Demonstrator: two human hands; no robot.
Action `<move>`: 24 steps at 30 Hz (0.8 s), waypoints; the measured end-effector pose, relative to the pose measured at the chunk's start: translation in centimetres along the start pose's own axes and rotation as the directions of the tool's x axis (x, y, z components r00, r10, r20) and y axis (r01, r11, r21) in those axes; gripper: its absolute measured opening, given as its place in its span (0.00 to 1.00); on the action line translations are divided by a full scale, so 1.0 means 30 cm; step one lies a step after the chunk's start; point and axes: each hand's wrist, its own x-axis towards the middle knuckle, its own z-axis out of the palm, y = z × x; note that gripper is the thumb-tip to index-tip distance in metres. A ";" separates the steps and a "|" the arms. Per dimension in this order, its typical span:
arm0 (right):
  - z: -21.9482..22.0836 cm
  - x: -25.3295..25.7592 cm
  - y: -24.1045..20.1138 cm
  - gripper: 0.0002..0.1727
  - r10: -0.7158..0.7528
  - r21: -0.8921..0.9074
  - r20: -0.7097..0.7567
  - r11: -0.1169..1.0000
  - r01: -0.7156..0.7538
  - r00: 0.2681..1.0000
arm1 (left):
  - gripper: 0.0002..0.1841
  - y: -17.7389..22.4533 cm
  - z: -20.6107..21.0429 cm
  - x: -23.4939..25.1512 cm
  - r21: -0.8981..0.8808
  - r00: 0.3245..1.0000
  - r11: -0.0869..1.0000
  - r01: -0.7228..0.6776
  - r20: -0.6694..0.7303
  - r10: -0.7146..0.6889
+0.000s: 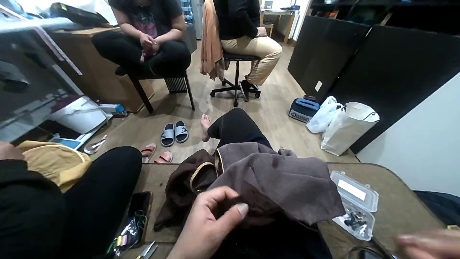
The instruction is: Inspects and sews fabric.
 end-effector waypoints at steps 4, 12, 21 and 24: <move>0.212 -0.053 -0.029 0.05 -0.004 0.172 0.187 0.985 -0.029 0.982 | 0.04 0.052 0.050 -0.021 -0.109 0.987 0.992 0.061 0.157 -0.043; 0.307 -0.061 -0.030 0.05 -0.040 0.036 0.111 0.999 0.036 0.993 | 0.04 0.073 0.090 -0.056 -0.250 0.992 0.962 0.113 0.091 -0.093; 0.304 -0.057 -0.035 0.05 -0.038 0.052 0.143 0.998 0.031 0.989 | 0.04 0.064 0.091 -0.059 -0.229 0.996 0.970 0.076 0.054 -0.065; 0.300 -0.061 -0.034 0.06 -0.034 0.058 0.151 0.998 0.025 0.988 | 0.05 0.061 0.090 -0.061 -0.222 0.996 0.972 0.074 0.059 -0.062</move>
